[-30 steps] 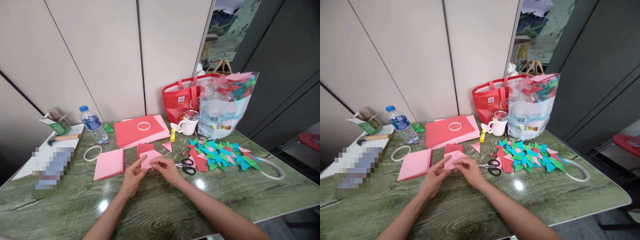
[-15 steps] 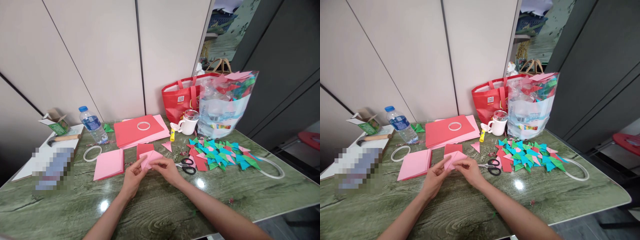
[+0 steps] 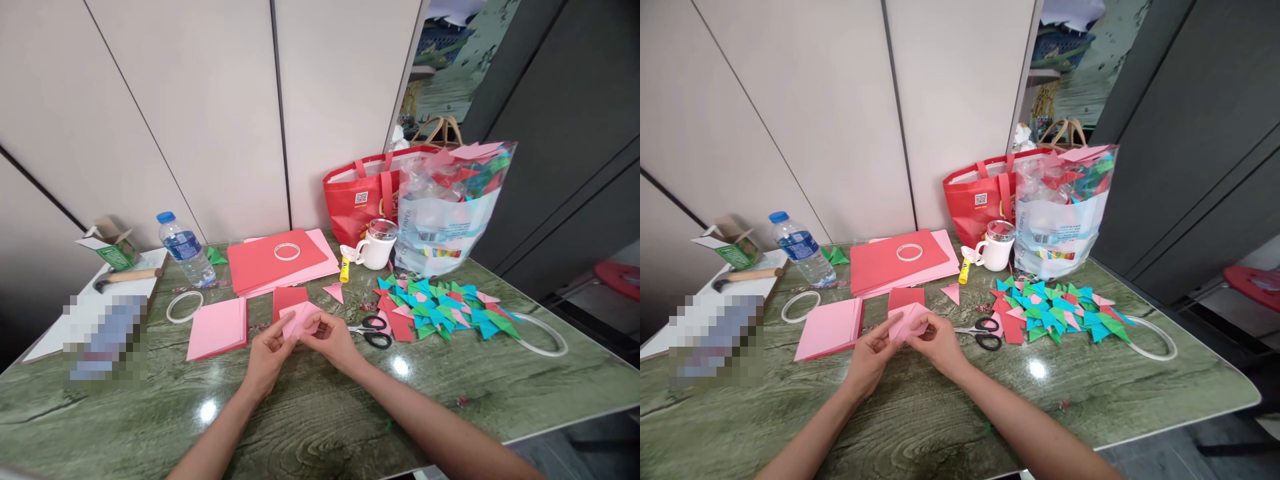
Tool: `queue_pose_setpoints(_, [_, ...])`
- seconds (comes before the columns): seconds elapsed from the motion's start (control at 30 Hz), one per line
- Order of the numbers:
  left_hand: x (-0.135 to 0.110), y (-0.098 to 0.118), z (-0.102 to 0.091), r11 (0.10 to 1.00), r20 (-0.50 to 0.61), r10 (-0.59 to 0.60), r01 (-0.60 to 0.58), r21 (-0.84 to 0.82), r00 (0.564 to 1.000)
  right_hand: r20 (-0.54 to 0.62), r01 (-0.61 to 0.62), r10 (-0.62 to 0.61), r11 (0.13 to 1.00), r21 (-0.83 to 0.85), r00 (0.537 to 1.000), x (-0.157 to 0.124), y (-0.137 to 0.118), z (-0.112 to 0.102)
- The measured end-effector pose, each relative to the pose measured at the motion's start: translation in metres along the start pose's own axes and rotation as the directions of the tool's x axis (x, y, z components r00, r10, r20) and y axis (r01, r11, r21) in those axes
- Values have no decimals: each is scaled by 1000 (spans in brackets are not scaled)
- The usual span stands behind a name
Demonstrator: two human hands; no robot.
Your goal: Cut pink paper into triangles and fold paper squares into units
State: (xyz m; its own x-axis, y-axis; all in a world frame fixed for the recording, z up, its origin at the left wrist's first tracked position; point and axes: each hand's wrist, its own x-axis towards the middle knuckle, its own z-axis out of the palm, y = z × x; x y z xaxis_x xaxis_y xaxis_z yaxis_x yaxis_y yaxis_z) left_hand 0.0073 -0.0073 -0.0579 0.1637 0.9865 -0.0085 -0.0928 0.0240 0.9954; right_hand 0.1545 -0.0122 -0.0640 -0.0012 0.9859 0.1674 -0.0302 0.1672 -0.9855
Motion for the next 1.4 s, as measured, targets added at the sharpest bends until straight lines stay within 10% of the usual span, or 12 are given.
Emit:
queue_pose_setpoints(0.6, [3,6,-4,995,16,-35,36,-93,999,79,-100,78,944,315,994,6,2,-6])
queue_pose_setpoints(1.07, [7,15,-14,990,202,-132,139,-19,970,-30,0,2,998,60,1000,12,-2,-16])
queue_pose_setpoints(1.4, [8,19,-13,996,42,-7,10,-83,999,-10,10,-11,999,-41,1000,11,0,-15])
